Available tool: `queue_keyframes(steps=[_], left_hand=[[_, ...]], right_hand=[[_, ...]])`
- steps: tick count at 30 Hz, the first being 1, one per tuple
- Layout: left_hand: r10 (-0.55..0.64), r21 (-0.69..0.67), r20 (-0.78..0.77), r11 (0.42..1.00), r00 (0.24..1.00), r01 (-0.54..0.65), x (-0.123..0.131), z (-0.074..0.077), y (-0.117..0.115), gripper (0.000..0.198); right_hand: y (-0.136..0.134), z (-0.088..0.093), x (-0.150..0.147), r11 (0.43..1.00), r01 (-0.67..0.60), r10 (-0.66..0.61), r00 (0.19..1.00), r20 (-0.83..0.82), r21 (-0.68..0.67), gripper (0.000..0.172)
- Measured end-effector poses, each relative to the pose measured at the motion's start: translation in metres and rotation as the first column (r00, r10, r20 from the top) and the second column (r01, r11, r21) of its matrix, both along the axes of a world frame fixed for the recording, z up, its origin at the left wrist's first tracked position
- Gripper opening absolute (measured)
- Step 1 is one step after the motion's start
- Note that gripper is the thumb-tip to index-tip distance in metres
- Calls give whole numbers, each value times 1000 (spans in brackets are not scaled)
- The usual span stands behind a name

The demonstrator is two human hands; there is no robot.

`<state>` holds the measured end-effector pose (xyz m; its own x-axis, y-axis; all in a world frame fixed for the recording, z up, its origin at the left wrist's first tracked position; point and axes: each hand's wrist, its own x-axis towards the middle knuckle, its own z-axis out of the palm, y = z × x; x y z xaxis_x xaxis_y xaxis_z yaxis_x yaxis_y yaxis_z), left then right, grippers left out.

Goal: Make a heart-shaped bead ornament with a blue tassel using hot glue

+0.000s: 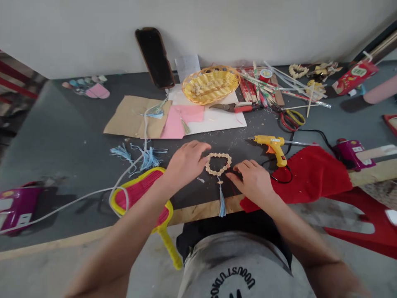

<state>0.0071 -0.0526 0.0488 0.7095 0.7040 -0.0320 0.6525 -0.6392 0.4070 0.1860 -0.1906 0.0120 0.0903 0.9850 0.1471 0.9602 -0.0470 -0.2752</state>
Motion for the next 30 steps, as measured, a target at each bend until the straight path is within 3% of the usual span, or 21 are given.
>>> queue_keyframes(steps=[5, 10, 14, 19, 25, 30], left_hand=[[-123, -68, -61, 991, 991, 119, 25, -18, 18, 22], [-117, -59, -97, 992, 988, 112, 28, -22, 18, 14], [-131, -88, 16, 987, 991, 132, 21, -21, 19, 12], [-27, -258, 167, 963, 986, 71, 10, -17, 18, 10], [151, -555, 393, 825, 907, 103, 4, -24, 19, 16], [318, -753, 426, 643, 847, 137, 4, -30, 22, 29]], right_hand=[[13, -2, -10, 999, 26, -25, 1000, 13, -45, 13], [9, 2, 11, 998, -2, 12, 984, -180, 56, 11], [5, 7, 27, 991, 78, -51, 971, -232, 110, 6], [7, 3, 13, 998, 16, -30, 970, -241, -62, 16], [18, 0, -4, 985, 20, -58, 975, -215, -174, 15], [18, 0, 2, 992, 27, -66, 946, -317, -126, 12]])
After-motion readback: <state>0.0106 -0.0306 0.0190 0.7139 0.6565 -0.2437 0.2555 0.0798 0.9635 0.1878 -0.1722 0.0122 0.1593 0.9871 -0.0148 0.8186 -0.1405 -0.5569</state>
